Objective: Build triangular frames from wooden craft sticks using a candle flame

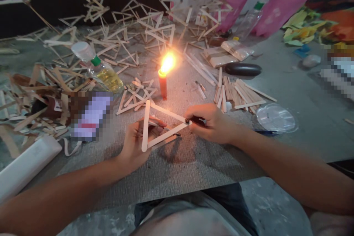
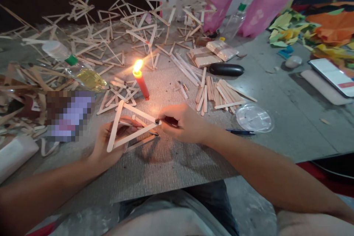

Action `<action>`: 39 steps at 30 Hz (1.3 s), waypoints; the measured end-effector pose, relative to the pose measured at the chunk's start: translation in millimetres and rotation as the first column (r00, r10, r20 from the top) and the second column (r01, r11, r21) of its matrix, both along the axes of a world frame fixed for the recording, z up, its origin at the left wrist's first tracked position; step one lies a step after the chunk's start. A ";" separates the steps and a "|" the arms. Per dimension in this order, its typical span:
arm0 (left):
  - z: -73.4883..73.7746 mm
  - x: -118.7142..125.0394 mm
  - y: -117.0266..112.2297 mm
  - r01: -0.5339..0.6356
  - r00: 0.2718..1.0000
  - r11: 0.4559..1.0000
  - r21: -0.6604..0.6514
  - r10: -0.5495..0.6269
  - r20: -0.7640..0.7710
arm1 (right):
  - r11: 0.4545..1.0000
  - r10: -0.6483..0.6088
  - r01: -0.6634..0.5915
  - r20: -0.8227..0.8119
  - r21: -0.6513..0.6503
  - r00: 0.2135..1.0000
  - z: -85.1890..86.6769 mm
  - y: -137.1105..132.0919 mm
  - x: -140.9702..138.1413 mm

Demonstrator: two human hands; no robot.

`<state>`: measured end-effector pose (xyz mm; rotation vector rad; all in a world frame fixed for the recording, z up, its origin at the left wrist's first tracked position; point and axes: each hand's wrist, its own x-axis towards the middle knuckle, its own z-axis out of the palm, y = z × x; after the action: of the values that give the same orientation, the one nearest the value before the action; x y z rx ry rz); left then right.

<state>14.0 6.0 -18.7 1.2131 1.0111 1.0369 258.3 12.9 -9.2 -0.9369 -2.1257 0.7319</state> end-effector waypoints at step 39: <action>3.3 0.8 -1.4 0.053 0.997 0.996 -0.066 -0.049 0.067 | 0.801 -0.180 0.096 0.086 0.591 0.980 15.8 8.0 5.7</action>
<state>14.9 4.6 -15.4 1.1371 0.9530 0.9881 264.0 20.9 6.7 -0.7951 -2.1714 -0.0877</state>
